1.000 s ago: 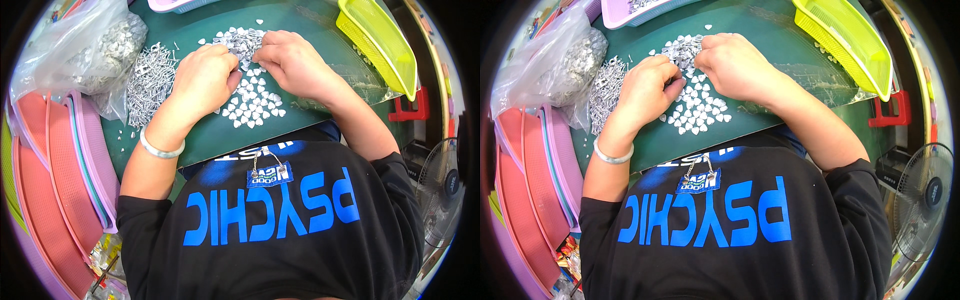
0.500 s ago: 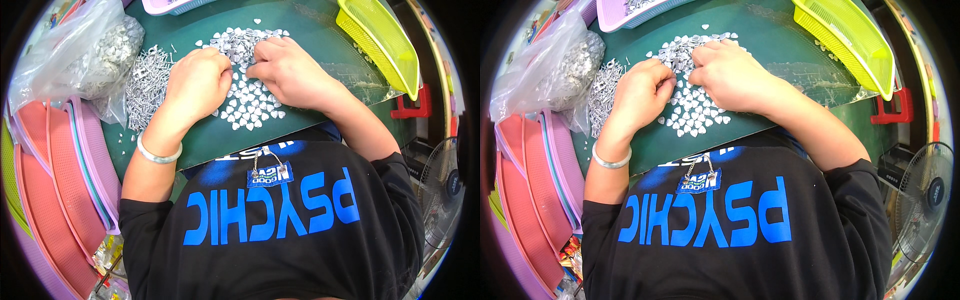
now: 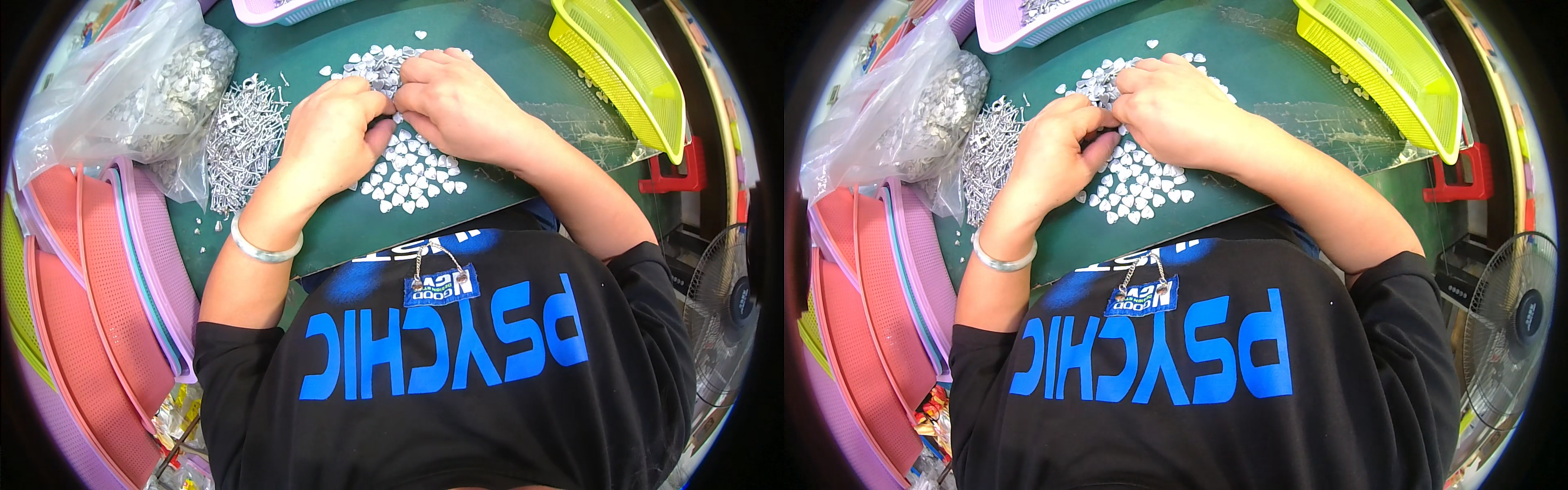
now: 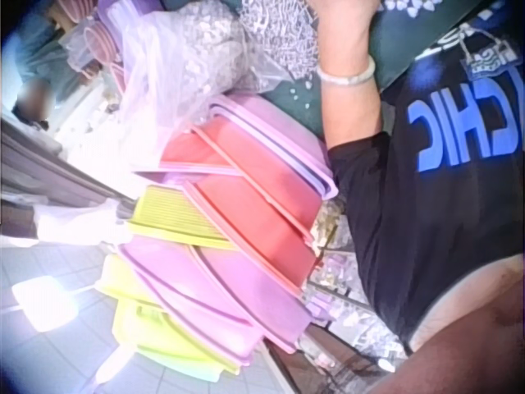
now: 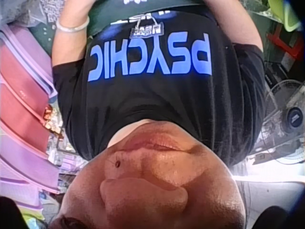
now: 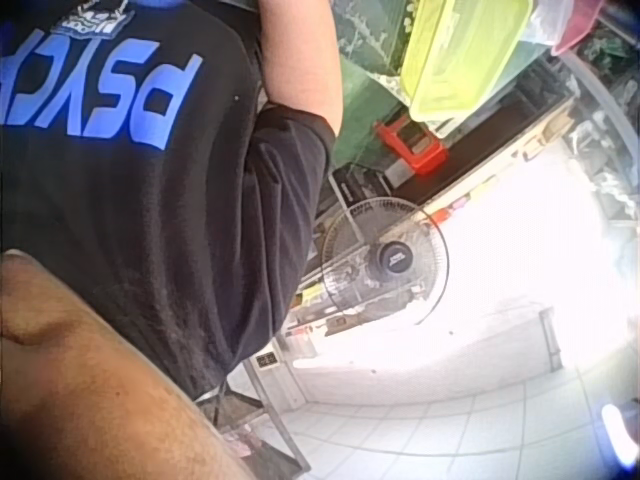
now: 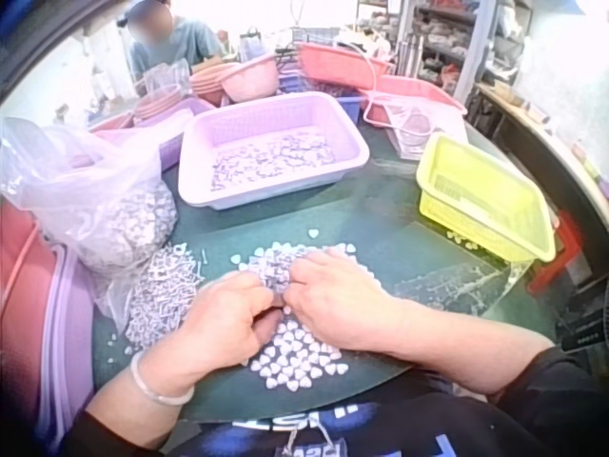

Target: The person sits at a green table and uses both hands to pick up small white heart-shaped pieces and silver pins. They insert the pins into the hearts and place the assembled items into a yellow basket on the right side of the table.

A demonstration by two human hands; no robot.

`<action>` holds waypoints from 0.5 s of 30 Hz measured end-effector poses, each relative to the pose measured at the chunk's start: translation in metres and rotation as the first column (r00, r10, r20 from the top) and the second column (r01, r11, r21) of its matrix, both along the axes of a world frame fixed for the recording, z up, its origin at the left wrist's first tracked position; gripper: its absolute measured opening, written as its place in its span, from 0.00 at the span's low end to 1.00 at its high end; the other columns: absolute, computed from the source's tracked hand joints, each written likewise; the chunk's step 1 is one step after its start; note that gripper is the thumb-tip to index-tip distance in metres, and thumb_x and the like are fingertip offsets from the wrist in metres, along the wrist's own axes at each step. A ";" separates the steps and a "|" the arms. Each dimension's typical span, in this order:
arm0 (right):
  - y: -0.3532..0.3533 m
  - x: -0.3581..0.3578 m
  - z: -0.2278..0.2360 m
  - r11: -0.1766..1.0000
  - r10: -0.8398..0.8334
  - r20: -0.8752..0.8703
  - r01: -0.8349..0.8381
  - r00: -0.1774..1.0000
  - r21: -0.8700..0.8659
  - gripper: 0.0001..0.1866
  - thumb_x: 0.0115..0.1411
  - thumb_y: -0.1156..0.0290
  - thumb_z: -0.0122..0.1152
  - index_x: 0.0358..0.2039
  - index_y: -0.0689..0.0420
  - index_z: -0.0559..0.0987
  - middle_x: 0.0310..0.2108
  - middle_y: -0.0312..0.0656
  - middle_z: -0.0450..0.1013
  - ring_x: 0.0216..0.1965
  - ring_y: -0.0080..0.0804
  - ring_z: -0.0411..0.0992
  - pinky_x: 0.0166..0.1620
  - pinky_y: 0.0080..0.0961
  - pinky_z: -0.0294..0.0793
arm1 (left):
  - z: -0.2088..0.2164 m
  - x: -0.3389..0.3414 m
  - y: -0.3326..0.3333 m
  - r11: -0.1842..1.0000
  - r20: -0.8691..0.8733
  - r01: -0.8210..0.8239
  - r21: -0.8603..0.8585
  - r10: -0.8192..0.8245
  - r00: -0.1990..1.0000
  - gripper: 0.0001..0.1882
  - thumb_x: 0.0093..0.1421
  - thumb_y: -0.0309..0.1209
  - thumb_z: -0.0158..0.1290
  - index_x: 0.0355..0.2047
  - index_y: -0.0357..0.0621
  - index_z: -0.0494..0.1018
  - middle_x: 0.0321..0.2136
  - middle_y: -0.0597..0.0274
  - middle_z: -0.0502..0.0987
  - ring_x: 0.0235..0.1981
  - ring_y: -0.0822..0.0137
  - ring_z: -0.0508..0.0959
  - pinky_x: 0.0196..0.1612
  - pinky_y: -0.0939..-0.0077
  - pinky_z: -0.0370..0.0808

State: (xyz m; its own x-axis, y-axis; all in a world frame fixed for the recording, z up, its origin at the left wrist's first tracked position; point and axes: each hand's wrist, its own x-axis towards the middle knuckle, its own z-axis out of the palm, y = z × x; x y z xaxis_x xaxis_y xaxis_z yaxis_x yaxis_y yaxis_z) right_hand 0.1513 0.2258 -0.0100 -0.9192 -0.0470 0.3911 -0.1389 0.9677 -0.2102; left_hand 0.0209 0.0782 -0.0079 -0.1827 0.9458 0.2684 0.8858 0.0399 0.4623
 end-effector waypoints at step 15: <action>0.003 0.013 0.006 0.999 0.036 0.019 -0.035 0.999 -0.021 0.03 0.52 0.71 0.59 0.25 0.54 0.80 0.28 0.38 0.71 0.38 0.37 0.72 0.42 0.35 0.66 | -0.004 0.006 0.006 0.994 -0.028 0.033 0.102 -0.031 0.999 0.02 0.49 0.26 0.58 0.25 0.43 0.76 0.25 0.60 0.74 0.32 0.55 0.76 0.35 0.61 0.74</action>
State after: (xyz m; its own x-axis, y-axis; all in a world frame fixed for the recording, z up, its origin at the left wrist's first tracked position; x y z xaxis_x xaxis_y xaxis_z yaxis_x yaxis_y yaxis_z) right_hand 0.1647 0.2288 -0.0040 -0.9244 -0.0717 0.3746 -0.1688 0.9576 -0.2332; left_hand 0.0269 0.0845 -0.0116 -0.1445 0.9182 0.3687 0.8976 -0.0352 0.4394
